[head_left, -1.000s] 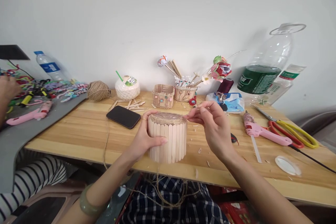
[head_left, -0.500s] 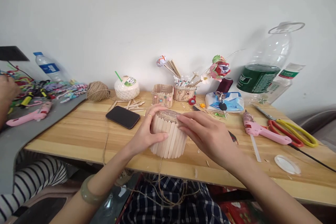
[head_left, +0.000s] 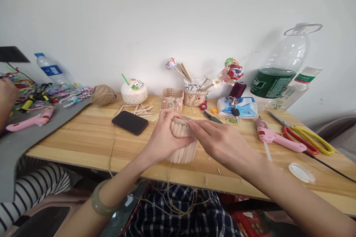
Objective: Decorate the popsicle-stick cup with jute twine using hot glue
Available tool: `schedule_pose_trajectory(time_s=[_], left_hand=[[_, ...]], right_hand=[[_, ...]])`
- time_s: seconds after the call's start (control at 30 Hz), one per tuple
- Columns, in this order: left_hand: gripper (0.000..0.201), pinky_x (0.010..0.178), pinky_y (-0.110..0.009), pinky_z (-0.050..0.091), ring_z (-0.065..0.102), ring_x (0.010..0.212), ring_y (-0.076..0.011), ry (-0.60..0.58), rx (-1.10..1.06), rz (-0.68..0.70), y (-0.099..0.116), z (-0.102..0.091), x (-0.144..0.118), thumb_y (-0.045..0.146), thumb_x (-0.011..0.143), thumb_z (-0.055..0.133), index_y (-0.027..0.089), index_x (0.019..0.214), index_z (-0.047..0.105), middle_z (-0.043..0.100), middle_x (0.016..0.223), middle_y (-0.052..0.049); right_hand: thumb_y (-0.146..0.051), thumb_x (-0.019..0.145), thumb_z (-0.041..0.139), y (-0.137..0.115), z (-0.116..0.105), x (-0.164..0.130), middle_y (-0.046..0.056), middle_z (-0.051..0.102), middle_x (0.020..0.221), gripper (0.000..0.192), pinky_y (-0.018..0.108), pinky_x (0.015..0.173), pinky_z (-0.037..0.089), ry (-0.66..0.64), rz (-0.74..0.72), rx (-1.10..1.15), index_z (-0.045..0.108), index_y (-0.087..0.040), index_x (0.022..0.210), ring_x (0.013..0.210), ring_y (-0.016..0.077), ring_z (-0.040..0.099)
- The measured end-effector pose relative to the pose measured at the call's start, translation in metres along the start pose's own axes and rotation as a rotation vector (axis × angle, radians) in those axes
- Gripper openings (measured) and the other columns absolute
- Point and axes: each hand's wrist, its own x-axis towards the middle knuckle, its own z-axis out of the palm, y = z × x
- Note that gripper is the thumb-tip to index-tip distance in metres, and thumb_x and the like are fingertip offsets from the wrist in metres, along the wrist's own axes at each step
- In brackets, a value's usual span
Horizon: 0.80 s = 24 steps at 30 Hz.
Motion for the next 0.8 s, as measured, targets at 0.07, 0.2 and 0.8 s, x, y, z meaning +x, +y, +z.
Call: schedule_pose_trajectory(time_s=[0.07, 0.2, 0.8], left_hand=[[0.044, 0.096, -0.037, 0.039, 0.051, 0.108, -0.022, 0.019, 0.0, -0.01, -0.001, 0.0, 0.001, 0.022, 0.062, 0.079, 0.022, 0.095, 0.05, 0.046, 0.105, -0.003], [0.044, 0.094, -0.038, 0.04, 0.052, 0.103, -0.0216, 0.06, 0.008, -0.036, -0.002, 0.002, 0.001, 0.022, 0.061, 0.079, 0.022, 0.093, 0.05, 0.046, 0.104, -0.003], [0.047, 0.092, -0.039, 0.04, 0.051, 0.102, -0.0223, 0.1, 0.065, -0.091, 0.0, 0.005, 0.0, 0.023, 0.06, 0.079, 0.021, 0.094, 0.047, 0.046, 0.101, -0.003]], right_hand=[[0.0, 0.086, 0.038, 0.002, 0.006, 0.0, 0.016, 0.071, 0.084, 0.027, 0.031, 0.057, 0.058, 0.03, 0.0, 0.013, 0.064, 0.0, 0.095, 0.072, 0.0228, 0.069], [-0.003, 0.091, 0.035, 0.002, 0.017, -0.001, 0.016, 0.072, 0.086, 0.029, 0.03, 0.062, 0.058, 0.086, 0.025, 0.036, 0.063, 0.0, 0.099, 0.077, 0.0219, 0.069], [-0.005, 0.093, 0.033, 0.007, 0.017, -0.005, 0.012, 0.072, 0.093, 0.029, 0.027, 0.062, 0.055, 0.119, 0.109, 0.198, 0.062, -0.009, 0.1, 0.077, 0.0174, 0.068]])
